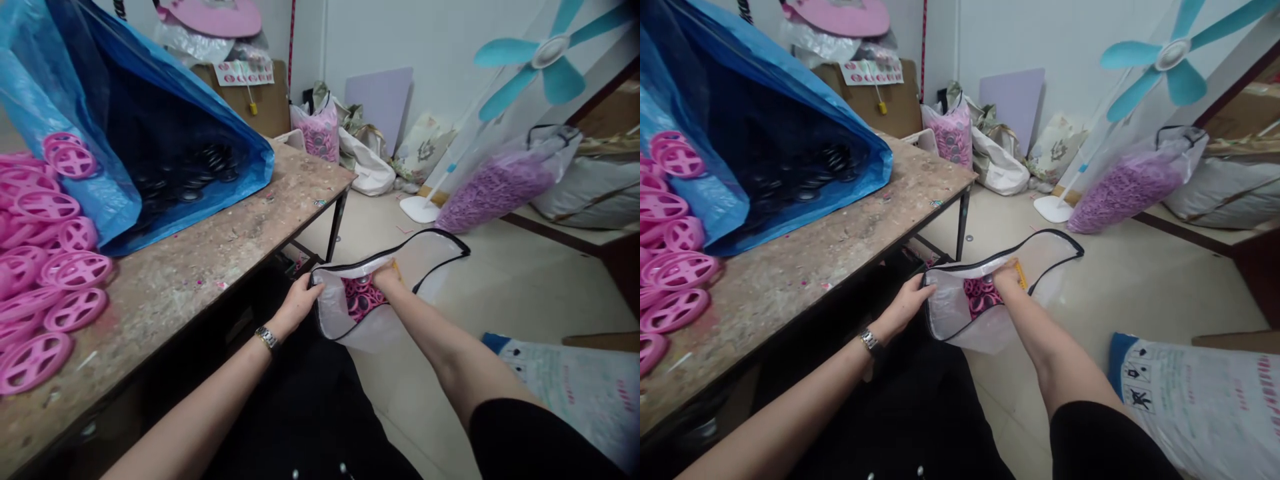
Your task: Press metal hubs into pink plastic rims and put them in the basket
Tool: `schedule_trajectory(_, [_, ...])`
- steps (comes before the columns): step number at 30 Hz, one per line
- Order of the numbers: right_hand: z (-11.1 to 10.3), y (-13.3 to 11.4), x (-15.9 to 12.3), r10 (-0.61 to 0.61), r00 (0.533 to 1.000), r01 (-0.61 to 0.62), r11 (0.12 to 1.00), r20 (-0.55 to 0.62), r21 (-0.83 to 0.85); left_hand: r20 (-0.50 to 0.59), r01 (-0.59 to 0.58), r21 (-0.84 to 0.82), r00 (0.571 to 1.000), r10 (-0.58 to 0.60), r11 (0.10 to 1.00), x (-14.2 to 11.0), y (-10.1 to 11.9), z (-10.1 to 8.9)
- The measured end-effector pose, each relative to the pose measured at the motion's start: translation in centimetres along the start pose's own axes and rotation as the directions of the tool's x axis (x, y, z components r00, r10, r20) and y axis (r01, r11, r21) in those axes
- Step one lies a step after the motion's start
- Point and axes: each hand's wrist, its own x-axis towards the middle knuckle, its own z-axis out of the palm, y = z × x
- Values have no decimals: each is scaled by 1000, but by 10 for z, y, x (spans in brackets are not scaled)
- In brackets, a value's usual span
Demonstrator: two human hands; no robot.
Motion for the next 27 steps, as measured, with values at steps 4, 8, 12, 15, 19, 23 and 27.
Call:
schedule_trajectory(4, [1, 13, 14, 121, 989, -129, 986, -80, -108, 6, 8, -9, 1000, -8, 1000, 3, -2, 0])
schedule_trajectory(8, [-2, 21, 14, 116, 984, -136, 979, -133, -155, 17, 18, -10, 1000, -18, 1000, 3, -2, 1])
schedule_trajectory(12, [-1, 13, 2, 27, 985, -53, 986, -169, -156, 36, 36, 7, 999, -36, 999, 0, -2, -2])
schedule_trajectory(15, [-9, 10, -10, -4, 986, -18, 991, -168, -129, 60, 72, 33, 995, -74, 997, -4, -2, -7])
schedule_trajectory(19, [-36, 20, -31, -55, 995, 49, 997, -81, -66, 72, 122, 69, 989, -127, 990, -8, 0, -13])
schedule_trajectory(23, [-72, 38, -63, -168, 986, 166, 984, 24, 57, 36, 146, 84, 988, -149, 986, -12, 2, -19])
schedule_trajectory(27, [-124, 58, -104, -262, 965, 258, 948, -6, 188, -3, 180, 83, 984, -180, 980, -22, 1, -31])
